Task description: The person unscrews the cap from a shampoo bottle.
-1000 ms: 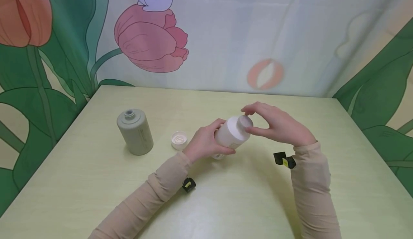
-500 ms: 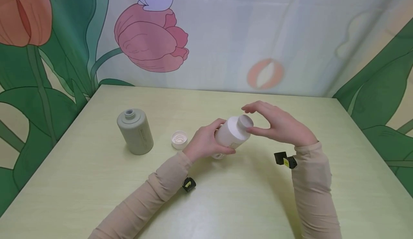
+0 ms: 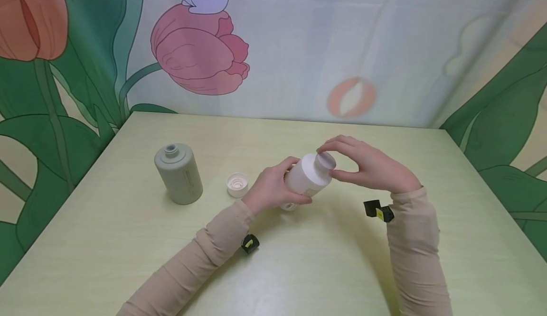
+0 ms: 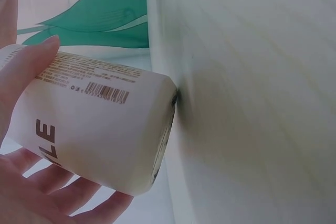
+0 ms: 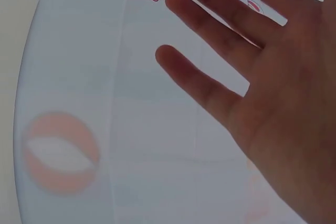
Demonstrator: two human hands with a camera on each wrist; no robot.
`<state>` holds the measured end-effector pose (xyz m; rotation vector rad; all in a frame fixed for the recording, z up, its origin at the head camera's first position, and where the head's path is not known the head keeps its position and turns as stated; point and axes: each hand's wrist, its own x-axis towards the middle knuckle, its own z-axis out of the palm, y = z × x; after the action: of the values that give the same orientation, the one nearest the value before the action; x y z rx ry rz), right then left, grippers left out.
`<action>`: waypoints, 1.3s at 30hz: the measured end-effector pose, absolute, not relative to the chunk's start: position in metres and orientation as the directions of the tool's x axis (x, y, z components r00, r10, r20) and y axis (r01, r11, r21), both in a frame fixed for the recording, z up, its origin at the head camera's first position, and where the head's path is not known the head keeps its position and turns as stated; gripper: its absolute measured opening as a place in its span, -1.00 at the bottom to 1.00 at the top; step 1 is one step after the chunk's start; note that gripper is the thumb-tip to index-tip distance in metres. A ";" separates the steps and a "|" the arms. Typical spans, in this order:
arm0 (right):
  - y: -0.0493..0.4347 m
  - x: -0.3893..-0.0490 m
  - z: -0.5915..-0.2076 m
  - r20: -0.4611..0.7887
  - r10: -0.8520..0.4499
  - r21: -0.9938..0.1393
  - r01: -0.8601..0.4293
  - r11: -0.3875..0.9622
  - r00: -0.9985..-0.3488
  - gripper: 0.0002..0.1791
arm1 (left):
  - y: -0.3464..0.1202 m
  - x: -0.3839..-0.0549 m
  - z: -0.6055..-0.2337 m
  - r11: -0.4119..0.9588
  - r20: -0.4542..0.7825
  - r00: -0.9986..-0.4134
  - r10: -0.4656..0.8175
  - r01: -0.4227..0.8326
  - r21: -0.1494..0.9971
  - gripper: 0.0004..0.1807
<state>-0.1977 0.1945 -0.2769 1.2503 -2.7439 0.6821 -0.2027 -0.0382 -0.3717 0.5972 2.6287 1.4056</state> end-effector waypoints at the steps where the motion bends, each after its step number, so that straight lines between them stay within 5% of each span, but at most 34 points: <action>1: 0.194 -0.197 -0.277 0.221 -0.698 -0.372 -0.721 0.585 -0.681 -0.53 | -0.038 -0.203 -0.372 0.497 0.094 -0.918 0.386 0.293 0.817 -0.20; 6: 0.193 -0.198 -0.278 0.222 -0.658 -0.363 -0.688 0.629 -0.719 -0.55 | -0.038 -0.203 -0.372 0.507 0.088 -0.919 0.384 0.289 0.812 -0.20; 17: 0.195 -0.197 -0.276 0.221 -0.688 -0.382 -0.710 0.592 -0.692 -0.48 | -0.038 -0.202 -0.371 0.511 0.084 -0.919 0.386 0.288 0.810 -0.19; 25: 0.194 -0.199 -0.278 0.230 -0.684 -0.367 -0.713 0.598 -0.692 -0.63 | -0.037 -0.202 -0.371 0.510 0.088 -0.916 0.392 0.295 0.808 -0.20; 33: 0.195 -0.198 -0.276 0.208 -0.678 -0.389 -0.695 0.604 -0.705 -0.51 | -0.037 -0.201 -0.371 0.515 0.093 -0.916 0.391 0.301 0.802 -0.21; 39: 0.193 -0.200 -0.277 0.206 -0.665 -0.362 -0.687 0.630 -0.718 -0.64 | -0.036 -0.201 -0.370 0.516 0.090 -0.916 0.390 0.299 0.803 -0.20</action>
<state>-0.2000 0.1931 -0.2772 1.1569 -2.7887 0.6537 -0.2010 -0.0363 -0.3703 0.6029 2.6454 1.3707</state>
